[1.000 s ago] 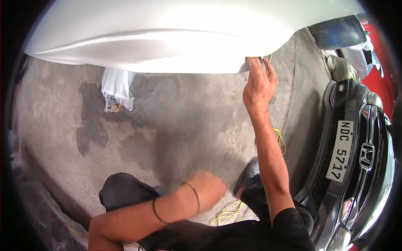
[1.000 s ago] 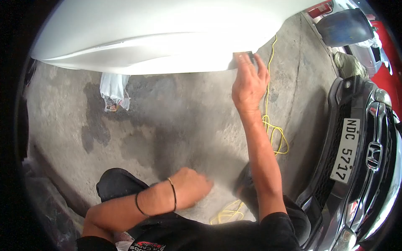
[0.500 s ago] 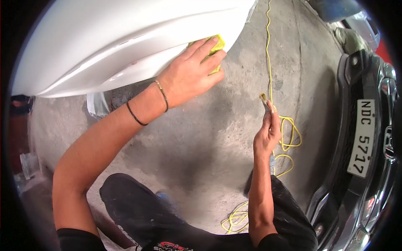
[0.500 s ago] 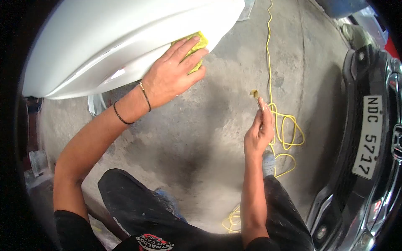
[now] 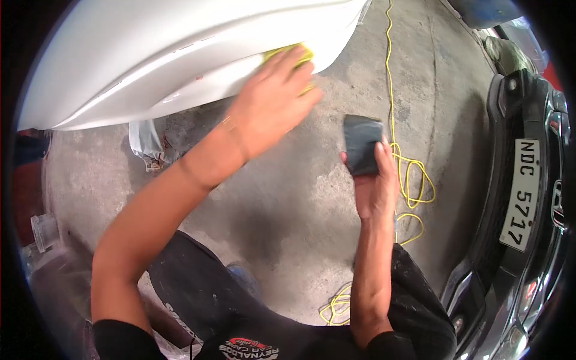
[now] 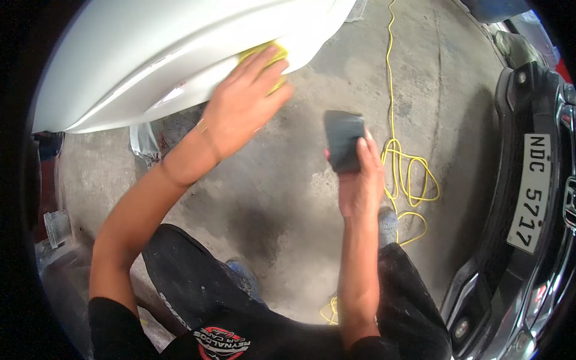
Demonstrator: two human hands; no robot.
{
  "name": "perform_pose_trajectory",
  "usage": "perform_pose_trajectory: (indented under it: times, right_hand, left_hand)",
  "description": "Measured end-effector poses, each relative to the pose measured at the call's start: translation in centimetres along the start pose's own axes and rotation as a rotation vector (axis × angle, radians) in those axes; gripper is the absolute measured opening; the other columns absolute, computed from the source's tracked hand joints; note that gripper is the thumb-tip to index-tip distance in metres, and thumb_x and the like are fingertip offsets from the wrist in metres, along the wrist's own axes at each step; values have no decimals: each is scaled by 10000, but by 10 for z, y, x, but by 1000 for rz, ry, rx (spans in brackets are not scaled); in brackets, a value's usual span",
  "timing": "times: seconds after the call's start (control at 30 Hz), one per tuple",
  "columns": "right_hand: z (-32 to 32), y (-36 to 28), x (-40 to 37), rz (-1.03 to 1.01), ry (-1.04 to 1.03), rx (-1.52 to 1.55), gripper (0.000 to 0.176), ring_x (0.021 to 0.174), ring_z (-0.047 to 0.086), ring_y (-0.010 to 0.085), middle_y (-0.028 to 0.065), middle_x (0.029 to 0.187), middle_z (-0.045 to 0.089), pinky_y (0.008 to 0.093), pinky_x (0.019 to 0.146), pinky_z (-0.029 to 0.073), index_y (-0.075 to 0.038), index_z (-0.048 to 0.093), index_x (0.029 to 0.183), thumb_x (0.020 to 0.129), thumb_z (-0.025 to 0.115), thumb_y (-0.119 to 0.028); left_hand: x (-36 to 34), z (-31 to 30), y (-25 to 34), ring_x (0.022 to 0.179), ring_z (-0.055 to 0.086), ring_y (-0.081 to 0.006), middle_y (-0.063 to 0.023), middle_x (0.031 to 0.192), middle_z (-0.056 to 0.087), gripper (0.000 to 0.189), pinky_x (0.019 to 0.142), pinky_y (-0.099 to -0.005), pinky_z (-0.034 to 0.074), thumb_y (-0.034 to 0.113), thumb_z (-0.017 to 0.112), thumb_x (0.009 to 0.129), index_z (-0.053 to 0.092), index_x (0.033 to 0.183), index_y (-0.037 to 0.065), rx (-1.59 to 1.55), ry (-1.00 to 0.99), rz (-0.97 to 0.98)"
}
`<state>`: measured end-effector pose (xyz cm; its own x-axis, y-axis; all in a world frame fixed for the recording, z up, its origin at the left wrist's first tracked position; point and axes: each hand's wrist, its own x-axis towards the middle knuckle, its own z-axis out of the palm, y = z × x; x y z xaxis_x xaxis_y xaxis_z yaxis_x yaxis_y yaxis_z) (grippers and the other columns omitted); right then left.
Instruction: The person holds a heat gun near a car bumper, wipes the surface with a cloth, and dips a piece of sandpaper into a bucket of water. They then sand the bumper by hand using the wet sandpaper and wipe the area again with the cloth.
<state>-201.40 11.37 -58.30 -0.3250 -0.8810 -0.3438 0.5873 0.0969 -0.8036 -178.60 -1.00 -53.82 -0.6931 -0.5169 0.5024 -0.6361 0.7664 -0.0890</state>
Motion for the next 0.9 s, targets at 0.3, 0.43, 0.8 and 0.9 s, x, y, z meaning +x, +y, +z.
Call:
perform_pose_trajectory:
  times: [0.3, 0.43, 0.8, 0.9]
  right_hand:
    - [84, 32, -43, 172, -83, -208, 307, 984, 725, 174, 66, 1124, 737, 426, 919, 628, -48, 650, 1262, 974, 753, -81]
    - [93, 50, -69, 147, -153, -214, 332, 952, 732, 160, 47, 1036, 757, 379, 917, 606, -60, 678, 1232, 927, 810, -66]
    - [94, 31, -30, -119, -18, -515, 415, 1183, 679, 228, 118, 1364, 687, 413, 928, 585, -36, 609, 1495, 1109, 573, -182]
    - [112, 17, 21, -635, 64, -1022, 430, 1288, 632, 239, 147, 1435, 662, 377, 1037, 525, -62, 594, 1543, 1134, 505, -160]
  left_hand:
    - [-92, -98, 57, 964, 702, -393, -170, 1105, 694, 320, 835, -479, 574, 141, 772, 894, 705, 1185, 24, -629, -89, -845]
    - [-112, -66, 59, 934, 687, -424, -198, 1020, 697, 296, 785, -504, 551, 221, 786, 929, 701, 1114, 5, -855, -94, -871]
    - [-87, -90, 44, 1036, 786, -338, -143, 1079, 817, 232, 873, -438, 617, 248, 717, 938, 847, 1074, 111, -798, -920, -580]
    - [-85, -106, 58, 1034, 788, -347, -177, 1093, 812, 248, 876, -448, 620, 227, 696, 913, 847, 1052, 88, -909, -874, -400]
